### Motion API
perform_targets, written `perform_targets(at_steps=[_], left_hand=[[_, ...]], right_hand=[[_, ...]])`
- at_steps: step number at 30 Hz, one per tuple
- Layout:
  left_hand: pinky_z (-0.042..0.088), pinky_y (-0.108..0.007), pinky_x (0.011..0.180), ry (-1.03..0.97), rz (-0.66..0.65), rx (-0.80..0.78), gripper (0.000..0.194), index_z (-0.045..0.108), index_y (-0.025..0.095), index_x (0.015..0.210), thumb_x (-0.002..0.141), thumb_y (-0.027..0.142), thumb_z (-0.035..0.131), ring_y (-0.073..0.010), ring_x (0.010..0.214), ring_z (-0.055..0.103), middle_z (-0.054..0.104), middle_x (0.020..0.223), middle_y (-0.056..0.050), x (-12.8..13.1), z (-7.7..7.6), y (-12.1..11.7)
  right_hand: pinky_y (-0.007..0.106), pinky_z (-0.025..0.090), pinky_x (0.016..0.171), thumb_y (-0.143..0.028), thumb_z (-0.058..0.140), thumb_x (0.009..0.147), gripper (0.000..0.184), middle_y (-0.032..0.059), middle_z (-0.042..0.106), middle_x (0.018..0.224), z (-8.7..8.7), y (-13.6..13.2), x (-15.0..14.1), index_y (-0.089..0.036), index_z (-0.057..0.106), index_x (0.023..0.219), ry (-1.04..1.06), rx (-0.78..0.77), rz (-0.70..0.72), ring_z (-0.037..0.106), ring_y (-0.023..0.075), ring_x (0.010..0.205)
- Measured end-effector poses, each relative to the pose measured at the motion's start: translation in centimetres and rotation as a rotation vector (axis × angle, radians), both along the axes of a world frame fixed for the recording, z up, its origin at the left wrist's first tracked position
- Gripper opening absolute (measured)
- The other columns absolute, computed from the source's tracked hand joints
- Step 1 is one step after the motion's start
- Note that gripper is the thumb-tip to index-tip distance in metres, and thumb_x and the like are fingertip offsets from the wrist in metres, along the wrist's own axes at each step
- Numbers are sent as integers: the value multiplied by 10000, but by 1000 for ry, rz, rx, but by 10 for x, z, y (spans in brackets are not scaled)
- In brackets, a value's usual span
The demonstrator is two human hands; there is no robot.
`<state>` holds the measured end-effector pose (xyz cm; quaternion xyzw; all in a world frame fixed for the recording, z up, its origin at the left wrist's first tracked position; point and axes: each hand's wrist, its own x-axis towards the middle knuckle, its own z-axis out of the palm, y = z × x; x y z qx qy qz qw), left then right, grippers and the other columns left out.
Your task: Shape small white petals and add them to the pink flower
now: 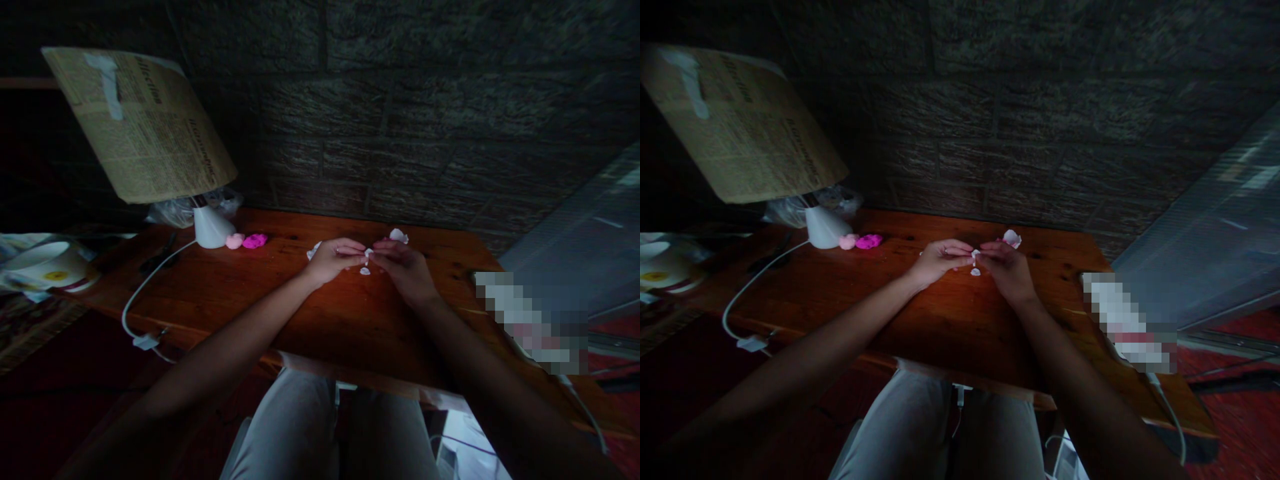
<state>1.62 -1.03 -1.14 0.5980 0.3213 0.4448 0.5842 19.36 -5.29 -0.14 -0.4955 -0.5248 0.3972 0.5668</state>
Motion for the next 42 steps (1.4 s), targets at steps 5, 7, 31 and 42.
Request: perform_targets(at_steps=[5, 7, 31, 42], left_hand=[[456, -248, 638, 18, 2, 13, 448, 753, 135, 927, 598, 397, 905, -184, 808, 706, 789, 901, -84, 0, 2, -1], [460, -254, 651, 5, 2, 26, 443, 755, 136, 909, 589, 401, 909, -185, 820, 704, 788, 910, -83, 0, 2, -1], [439, -227, 615, 4, -8, 28, 424, 768, 146, 942, 640, 426, 870, -180, 861, 688, 786, 997, -93, -2, 2, -1], [440, -219, 615, -9, -29, 1, 437, 771, 147, 981, 644, 402, 878, -173, 860, 687, 781, 1026, -98, 0, 1, -1]], right_hand=[[402, 578, 805, -416, 903, 604, 374, 43, 799, 872, 3, -2, 1, -233, 743, 889, 7, -11, 19, 733, 253, 875], [407, 577, 818, -405, 896, 611, 362, 44, 799, 878, 3, -2, 0, -232, 746, 892, 4, -7, 18, 734, 252, 881], [395, 569, 781, -439, 929, 570, 491, 58, 801, 928, 3, -2, -1, -218, 724, 957, 50, -18, 55, 729, 250, 869], [312, 483, 657, -403, 899, 577, 416, 4, 730, 799, 6, -2, -3, -224, 714, 905, 149, -29, -4, 630, 167, 721]])
